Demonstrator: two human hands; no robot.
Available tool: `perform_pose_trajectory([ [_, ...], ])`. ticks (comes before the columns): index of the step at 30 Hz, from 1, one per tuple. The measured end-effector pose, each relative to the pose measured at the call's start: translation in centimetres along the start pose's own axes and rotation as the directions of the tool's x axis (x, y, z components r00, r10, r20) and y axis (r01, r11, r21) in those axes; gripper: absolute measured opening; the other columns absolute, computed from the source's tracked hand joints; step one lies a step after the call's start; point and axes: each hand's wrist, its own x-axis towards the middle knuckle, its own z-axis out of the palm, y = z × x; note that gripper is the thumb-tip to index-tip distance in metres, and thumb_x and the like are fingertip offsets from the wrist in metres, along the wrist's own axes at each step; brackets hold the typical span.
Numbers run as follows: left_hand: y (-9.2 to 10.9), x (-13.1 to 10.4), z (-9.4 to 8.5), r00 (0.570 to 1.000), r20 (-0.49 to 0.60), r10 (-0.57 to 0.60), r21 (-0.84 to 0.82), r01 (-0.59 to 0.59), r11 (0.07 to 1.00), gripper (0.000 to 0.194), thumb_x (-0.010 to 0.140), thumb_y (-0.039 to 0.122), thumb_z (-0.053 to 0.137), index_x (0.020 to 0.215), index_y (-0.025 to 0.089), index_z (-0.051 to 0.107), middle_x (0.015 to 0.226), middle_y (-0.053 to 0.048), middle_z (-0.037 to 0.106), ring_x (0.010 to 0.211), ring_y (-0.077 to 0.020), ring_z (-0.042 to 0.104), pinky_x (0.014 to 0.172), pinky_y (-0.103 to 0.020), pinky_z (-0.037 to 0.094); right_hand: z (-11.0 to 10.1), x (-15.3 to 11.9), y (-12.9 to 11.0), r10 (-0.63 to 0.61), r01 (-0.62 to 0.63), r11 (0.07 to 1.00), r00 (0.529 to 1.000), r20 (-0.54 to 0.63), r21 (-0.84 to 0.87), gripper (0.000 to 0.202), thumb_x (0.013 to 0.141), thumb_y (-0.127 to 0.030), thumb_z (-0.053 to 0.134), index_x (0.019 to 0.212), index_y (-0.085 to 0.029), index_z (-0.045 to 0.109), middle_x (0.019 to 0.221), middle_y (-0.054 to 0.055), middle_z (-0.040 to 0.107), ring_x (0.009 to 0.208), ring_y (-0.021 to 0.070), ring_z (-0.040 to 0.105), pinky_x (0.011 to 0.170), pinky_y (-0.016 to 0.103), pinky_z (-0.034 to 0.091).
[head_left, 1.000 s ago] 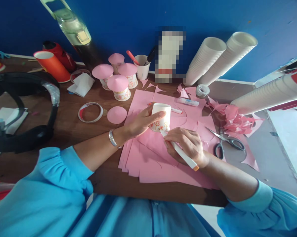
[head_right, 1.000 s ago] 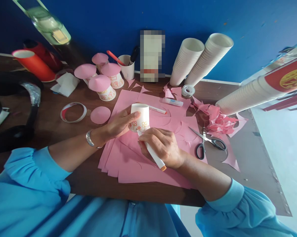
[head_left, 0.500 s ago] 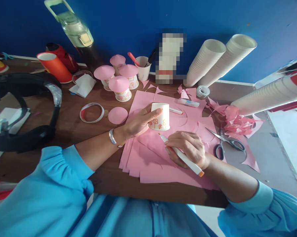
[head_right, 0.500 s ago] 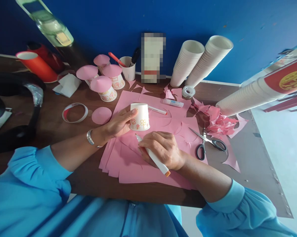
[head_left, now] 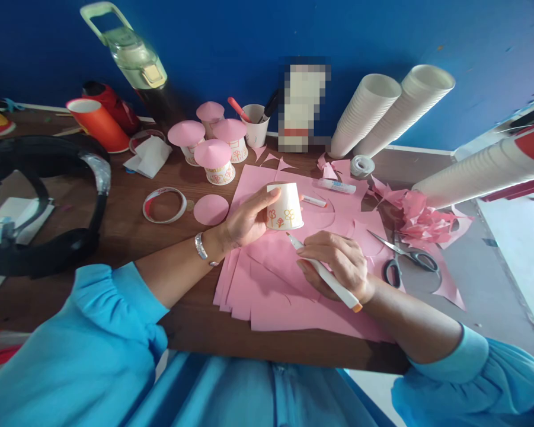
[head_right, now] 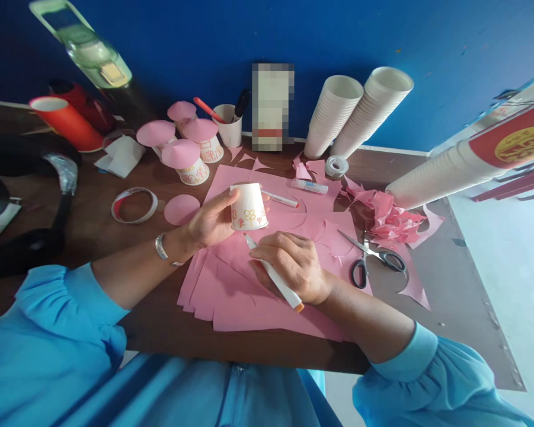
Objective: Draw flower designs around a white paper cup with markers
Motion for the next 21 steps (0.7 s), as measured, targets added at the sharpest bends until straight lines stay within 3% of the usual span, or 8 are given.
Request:
perform_pose_trajectory([
  [7, 0.08, -0.05, -0.06, 1.0, 0.026, 0.01, 0.08, -0.012, 0.997, 0.052, 0.082, 0.059, 0.091, 0.109, 0.02, 0.07, 0.099, -0.005, 0.074, 0.091, -0.0203, 0.07, 0.082, -0.035, 0.058, 0.13, -0.02, 0.06, -0.004, 0.004, 0.999, 1.0, 0.016, 0.045, 0.024, 0.098, -0.011, 0.069, 0.119, -0.021, 0.065, 0.085, 0.002, 0.075, 0.069, 0.0179, 0.074, 0.06, 0.029, 0.065],
  [12, 0.1, 0.15, -0.11, 0.998, -0.035, 0.046, -0.005, -0.046, 0.999, 0.049, 0.081, 0.05, 0.091, 0.113, 0.02, 0.071, 0.098, -0.004, 0.071, 0.089, -0.019, 0.068, 0.081, -0.033, 0.057, -0.03, 0.03, 0.08, -0.008, 0.008, 1.0, 1.0, 0.006, 0.025, 0.024, 0.096, -0.01, 0.071, 0.118, -0.02, 0.065, 0.084, 0.002, 0.074, 0.068, 0.0176, 0.074, 0.06, 0.029, 0.064],
  [16, 0.44, 0.23, -0.15, 0.999, 0.007, 0.035, -0.045, -0.034, 0.998, 0.051, 0.082, 0.045, 0.089, 0.124, 0.021, 0.073, 0.096, -0.004, 0.071, 0.087, -0.0192, 0.066, 0.075, -0.032, 0.056, -0.32, 0.08, 0.25, -0.009, 0.009, 1.0, 1.0, -0.008, -0.008, 0.021, 0.099, -0.011, 0.067, 0.117, -0.02, 0.064, 0.083, 0.002, 0.073, 0.068, 0.0179, 0.074, 0.059, 0.029, 0.064],
  [21, 0.66, 0.18, -0.12, 1.0, 0.002, -0.019, -0.079, 0.019, 0.997, 0.04, 0.082, 0.046, 0.081, 0.109, 0.017, 0.073, 0.097, -0.007, 0.071, 0.093, -0.0229, 0.068, 0.08, -0.036, 0.059, -0.4, -0.02, 0.38, 0.033, -0.033, 0.999, 0.999, -0.002, -0.007, 0.027, 0.096, -0.009, 0.068, 0.12, -0.021, 0.065, 0.086, 0.002, 0.075, 0.073, 0.0192, 0.076, 0.062, 0.029, 0.064],
])
